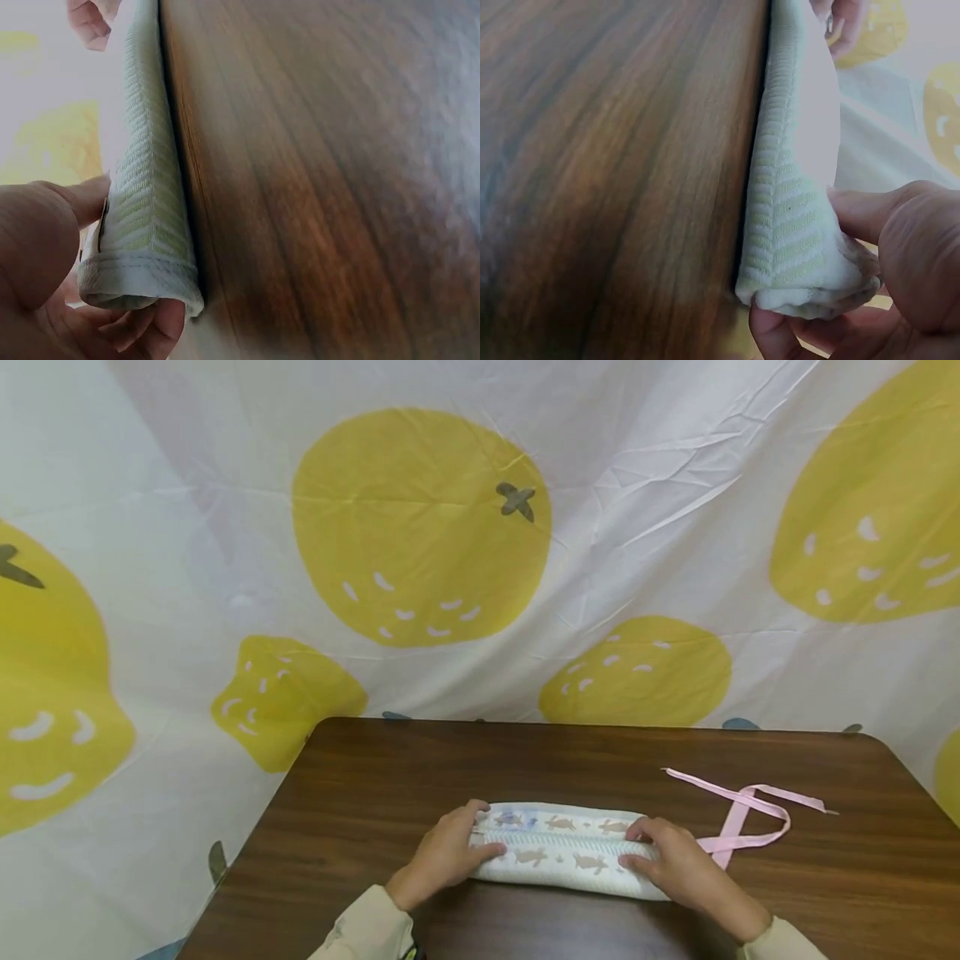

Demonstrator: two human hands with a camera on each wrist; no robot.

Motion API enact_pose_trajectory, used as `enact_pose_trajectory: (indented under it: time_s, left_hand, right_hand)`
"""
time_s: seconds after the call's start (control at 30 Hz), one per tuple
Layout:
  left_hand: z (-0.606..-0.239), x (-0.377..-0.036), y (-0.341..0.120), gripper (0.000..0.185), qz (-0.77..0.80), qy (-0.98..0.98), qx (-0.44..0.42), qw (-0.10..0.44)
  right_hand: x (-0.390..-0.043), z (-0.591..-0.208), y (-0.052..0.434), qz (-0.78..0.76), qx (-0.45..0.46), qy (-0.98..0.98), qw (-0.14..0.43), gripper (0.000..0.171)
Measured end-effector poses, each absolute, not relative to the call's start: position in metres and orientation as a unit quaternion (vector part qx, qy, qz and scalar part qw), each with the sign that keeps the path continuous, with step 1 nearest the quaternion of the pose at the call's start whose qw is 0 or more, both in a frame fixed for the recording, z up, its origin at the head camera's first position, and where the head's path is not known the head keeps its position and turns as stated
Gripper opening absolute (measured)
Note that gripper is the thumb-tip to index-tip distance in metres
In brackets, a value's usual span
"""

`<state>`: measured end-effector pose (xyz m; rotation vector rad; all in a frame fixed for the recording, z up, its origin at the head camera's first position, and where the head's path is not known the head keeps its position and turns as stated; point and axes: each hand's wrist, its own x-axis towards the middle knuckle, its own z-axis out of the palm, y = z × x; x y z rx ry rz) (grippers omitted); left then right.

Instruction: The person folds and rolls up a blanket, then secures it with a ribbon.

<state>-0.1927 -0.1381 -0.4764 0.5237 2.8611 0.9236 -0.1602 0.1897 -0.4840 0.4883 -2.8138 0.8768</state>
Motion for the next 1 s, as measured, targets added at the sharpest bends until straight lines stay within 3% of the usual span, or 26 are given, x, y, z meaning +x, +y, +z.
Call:
enact_pose_trajectory:
  time_s: [0.37,0.7,1.0]
  left_hand:
    - [-0.478,-0.194,-0.138,0.053,0.33,0.93,0.154,0.044]
    - [-0.477,-0.192,-0.136,0.047,0.322,0.935,0.15,0.024]
    - [-0.477,-0.189,-0.134,0.045,0.302,0.942,0.148,0.004]
  right_hand:
    - [-0.161,-0.485,0.189,0.295,0.147,-0.941,0.073,0.025]
    - [-0.156,-0.485,0.186,0.266,0.154,-0.944,0.12,0.026]
    - [-0.15,-0.484,0.18,0.234,0.148,-0.954,0.112,0.026]
